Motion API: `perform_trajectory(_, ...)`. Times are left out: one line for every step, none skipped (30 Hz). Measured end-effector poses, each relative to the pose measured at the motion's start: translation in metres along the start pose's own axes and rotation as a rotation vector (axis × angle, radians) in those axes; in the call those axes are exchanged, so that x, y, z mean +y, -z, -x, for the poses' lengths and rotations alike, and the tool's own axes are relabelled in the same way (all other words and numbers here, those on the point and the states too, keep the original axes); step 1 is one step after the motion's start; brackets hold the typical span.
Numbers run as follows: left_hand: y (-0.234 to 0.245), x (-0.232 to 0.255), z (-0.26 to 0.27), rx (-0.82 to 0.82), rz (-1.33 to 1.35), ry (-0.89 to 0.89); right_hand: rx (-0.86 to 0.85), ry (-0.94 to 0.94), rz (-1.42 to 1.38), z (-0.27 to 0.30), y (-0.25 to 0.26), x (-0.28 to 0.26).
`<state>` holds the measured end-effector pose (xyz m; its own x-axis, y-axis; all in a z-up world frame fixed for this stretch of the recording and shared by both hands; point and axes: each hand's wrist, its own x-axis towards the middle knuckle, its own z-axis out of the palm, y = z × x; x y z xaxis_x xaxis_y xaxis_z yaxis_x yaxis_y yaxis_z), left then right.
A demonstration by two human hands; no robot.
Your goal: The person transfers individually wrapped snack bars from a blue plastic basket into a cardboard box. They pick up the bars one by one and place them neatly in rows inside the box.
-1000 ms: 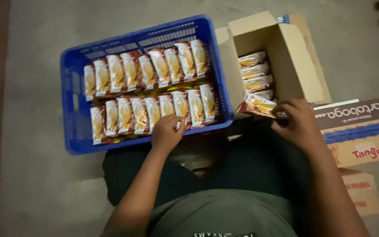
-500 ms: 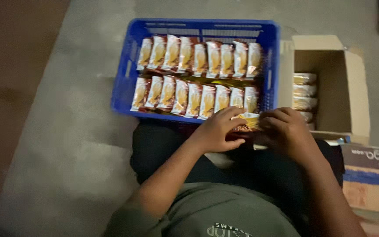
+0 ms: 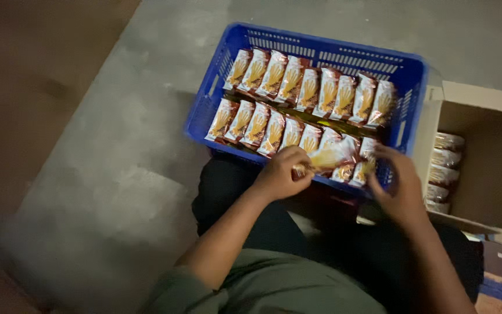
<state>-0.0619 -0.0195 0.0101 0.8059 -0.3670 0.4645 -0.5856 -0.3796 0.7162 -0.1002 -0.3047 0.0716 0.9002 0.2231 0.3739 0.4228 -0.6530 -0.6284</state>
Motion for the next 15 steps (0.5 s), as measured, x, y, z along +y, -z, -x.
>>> perform_trajectory(0.003,-0.005,-0.001,0.096,0.053,0.084,0.047,-0.116,-0.02,-0.002,-0.001,0.007)
perform_trajectory(0.007,-0.003,-0.006,0.101,0.048,0.085,0.044,-0.11,-0.024,0.004,-0.011,0.031)
perform_trajectory(0.012,-0.001,-0.011,0.184,0.042,0.186,0.088,-0.127,0.11,0.009,-0.021,0.055)
perform_trajectory(0.016,0.0,-0.016,0.265,0.037,0.286,0.132,-0.142,0.243,0.013,-0.031,0.08)
perform_trajectory(0.014,-0.011,-0.021,0.27,0.034,0.288,0.13,-0.138,0.241,0.018,-0.037,0.089)
perform_trajectory(0.012,-0.021,-0.027,0.334,0.027,0.299,0.09,-0.219,0.346,0.023,-0.044,0.099)
perform_trajectory(0.01,-0.032,-0.033,0.398,0.019,0.308,0.052,-0.299,0.452,0.026,-0.05,0.109)
perform_trajectory(0.01,-0.037,-0.041,0.403,0.016,0.309,0.051,-0.294,0.45,0.025,-0.054,0.107)
perform_trajectory(0.01,-0.041,-0.048,0.365,0.051,0.43,0.086,-0.268,0.487,0.024,-0.057,0.105)
perform_trajectory(0.009,-0.045,-0.056,0.326,0.087,0.551,0.121,-0.242,0.525,0.023,-0.059,0.103)
perform_trajectory(0.007,-0.052,-0.065,0.329,0.089,0.55,0.12,-0.239,0.527,0.026,-0.061,0.105)
perform_trajectory(0.004,-0.059,-0.074,0.337,0.049,0.561,0.102,-0.276,0.522,0.029,-0.062,0.107)
perform_trajectory(0.002,-0.067,-0.087,0.342,0.01,0.564,0.092,-0.314,0.52,0.029,-0.062,0.11)
perform_trajectory(-0.001,-0.072,-0.099,0.344,0.013,0.556,0.1,-0.312,0.525,0.028,-0.062,0.11)
perform_trajectory(-0.005,-0.077,-0.109,0.336,-0.02,0.617,0.107,-0.308,0.486,0.03,-0.061,0.11)
